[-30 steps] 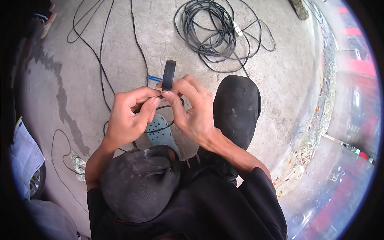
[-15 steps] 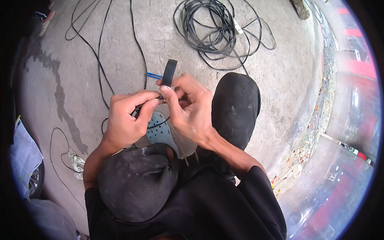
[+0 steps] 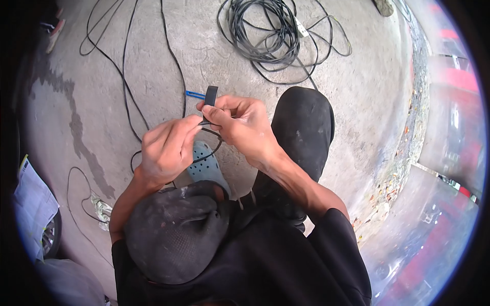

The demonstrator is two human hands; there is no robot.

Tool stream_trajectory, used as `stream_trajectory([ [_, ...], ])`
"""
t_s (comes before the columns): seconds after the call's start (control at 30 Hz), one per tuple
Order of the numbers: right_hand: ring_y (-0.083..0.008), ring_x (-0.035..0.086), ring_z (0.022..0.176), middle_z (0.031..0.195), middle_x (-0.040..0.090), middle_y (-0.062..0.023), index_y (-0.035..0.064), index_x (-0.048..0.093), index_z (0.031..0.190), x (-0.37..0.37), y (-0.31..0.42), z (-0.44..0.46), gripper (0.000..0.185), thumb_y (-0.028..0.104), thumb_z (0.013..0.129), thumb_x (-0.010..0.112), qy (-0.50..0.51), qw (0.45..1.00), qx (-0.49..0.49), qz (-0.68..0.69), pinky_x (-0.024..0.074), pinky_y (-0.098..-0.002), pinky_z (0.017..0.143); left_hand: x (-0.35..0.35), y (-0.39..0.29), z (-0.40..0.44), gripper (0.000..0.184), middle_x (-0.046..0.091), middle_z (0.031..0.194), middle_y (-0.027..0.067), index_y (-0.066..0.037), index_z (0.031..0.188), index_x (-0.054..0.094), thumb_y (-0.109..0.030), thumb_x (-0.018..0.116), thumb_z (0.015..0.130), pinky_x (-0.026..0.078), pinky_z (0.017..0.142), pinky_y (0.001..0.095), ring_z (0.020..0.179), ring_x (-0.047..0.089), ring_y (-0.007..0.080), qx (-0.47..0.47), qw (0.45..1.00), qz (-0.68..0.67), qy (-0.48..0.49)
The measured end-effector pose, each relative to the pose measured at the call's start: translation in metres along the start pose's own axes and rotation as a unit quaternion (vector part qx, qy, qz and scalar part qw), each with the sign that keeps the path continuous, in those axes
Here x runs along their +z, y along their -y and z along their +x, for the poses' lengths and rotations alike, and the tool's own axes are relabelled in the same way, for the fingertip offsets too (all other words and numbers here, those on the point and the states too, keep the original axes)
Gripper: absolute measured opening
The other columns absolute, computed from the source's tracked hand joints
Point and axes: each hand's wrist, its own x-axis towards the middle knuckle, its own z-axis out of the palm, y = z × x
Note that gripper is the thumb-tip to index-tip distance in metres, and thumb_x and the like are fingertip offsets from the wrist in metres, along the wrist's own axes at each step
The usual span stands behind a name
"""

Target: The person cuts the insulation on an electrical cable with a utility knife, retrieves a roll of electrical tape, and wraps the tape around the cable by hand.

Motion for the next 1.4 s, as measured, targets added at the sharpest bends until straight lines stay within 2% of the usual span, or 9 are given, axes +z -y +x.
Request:
stream_trajectory([
  [0.23,-0.0009,0.04,0.053,0.071,0.061,0.0021,0.0011,0.068,0.089,-0.004,0.002,0.003,0.009,0.009,0.093,0.065,0.004,0.999,0.025,0.025,0.0273,-0.0205,0.046,0.001,-0.003,0.002,0.031,0.056,0.067,0.005,0.002,0.112,0.065,0.0,0.072,0.081,0.048,0.05,0.0313,0.055,0.059,0.0178,0.016,0.999,0.027,0.008],
  [0.5,-0.0062,0.05,0.054,0.071,0.056,-0.0032,-0.0008,0.05,0.105,-0.001,0.002,0.005,0.026,0.011,0.093,0.07,-0.027,0.999,-0.015,0.007,0.0341,-0.0226,0.046,0.001,0.004,0.0,0.019,0.061,0.069,0.0089,0.001,0.101,0.069,0.001,0.072,0.082,0.047,0.05,0.03,0.056,0.06,0.022,-0.013,0.999,-0.017,-0.025],
  [0.6,-0.0075,0.055,0.065,0.078,0.057,-0.0031,0.0008,0.051,0.108,-0.013,0.004,0.005,0.023,0.007,0.094,0.068,0.049,0.995,-0.083,-0.027,0.0412,-0.0238,0.056,-0.011,-0.003,0.011,0.011,0.062,0.068,0.0089,0.005,0.096,0.067,0.004,0.07,0.086,0.045,0.05,0.027,0.051,0.055,0.016,-0.153,0.98,-0.122,0.034],
  [0.77,-0.0096,0.058,0.083,0.092,0.059,-0.0016,0.003,0.055,0.112,-0.017,0.011,0.005,0.021,-0.002,0.092,0.062,0.155,0.976,-0.138,-0.066,0.0496,-0.0264,0.074,-0.028,-0.001,0.021,0.013,0.064,0.068,0.0039,0.006,0.099,0.065,-0.005,0.063,0.095,0.046,0.05,0.023,0.057,0.056,0.0056,-0.416,0.801,-0.4,0.161],
  [0.87,-0.0117,0.058,0.085,0.098,0.059,-0.0038,0.0031,0.058,0.105,-0.014,0.002,0.007,0.019,-0.005,0.088,0.061,0.133,0.942,-0.264,-0.162,0.0511,-0.028,0.077,-0.029,0.005,0.023,0.015,0.063,0.067,0.0029,0.007,0.1,0.065,-0.008,0.061,0.097,0.046,0.05,0.0212,0.055,0.054,0.0041,-0.441,0.768,-0.441,0.146],
  [1.0,-0.0217,0.058,0.083,0.102,0.056,-0.0073,0.0091,0.07,0.089,-0.011,0.001,-0.009,0.018,0.012,0.076,0.081,-0.034,0.772,-0.448,-0.449,0.0504,-0.032,0.071,-0.027,0.006,0.019,0.016,0.061,0.065,0.0029,0.006,0.101,0.064,-0.009,0.061,0.097,0.045,0.05,0.0205,0.052,0.052,0.0047,-0.453,0.763,-0.45,0.102],
  [1.03,-0.0252,0.055,0.086,0.104,0.054,-0.0067,0.0105,0.072,0.088,-0.009,0.0,-0.012,0.026,0.023,0.071,0.086,-0.069,0.751,-0.434,-0.494,0.0495,-0.0343,0.069,-0.027,0.007,0.018,0.016,0.061,0.065,0.0028,0.006,0.1,0.064,-0.009,0.061,0.097,0.044,0.049,0.0207,0.052,0.051,0.0048,-0.453,0.759,-0.458,0.094],
  [1.13,-0.0208,0.05,0.084,0.106,0.055,-0.009,0.0118,0.076,0.093,-0.004,-0.009,-0.015,0.03,0.024,0.069,0.089,-0.094,0.734,-0.418,-0.526,0.0447,-0.0327,0.067,-0.025,0.007,0.019,0.015,0.061,0.065,0.0021,0.005,0.099,0.064,-0.009,0.062,0.097,0.041,0.048,0.0212,0.051,0.05,0.0047,-0.453,0.75,-0.475,0.08],
  [1.4,-0.0275,0.041,0.106,0.111,0.044,-0.0097,0.0099,0.073,0.093,-0.004,0.001,-0.024,0.027,0.023,0.073,0.085,0.045,0.878,-0.338,-0.337,0.0374,-0.0378,0.091,-0.026,0.008,0.024,0.01,0.061,0.065,-0.0004,0.002,0.094,0.065,-0.008,0.064,0.095,0.035,0.052,0.021,0.058,0.049,0.003,-0.471,0.748,-0.465,0.059],
])
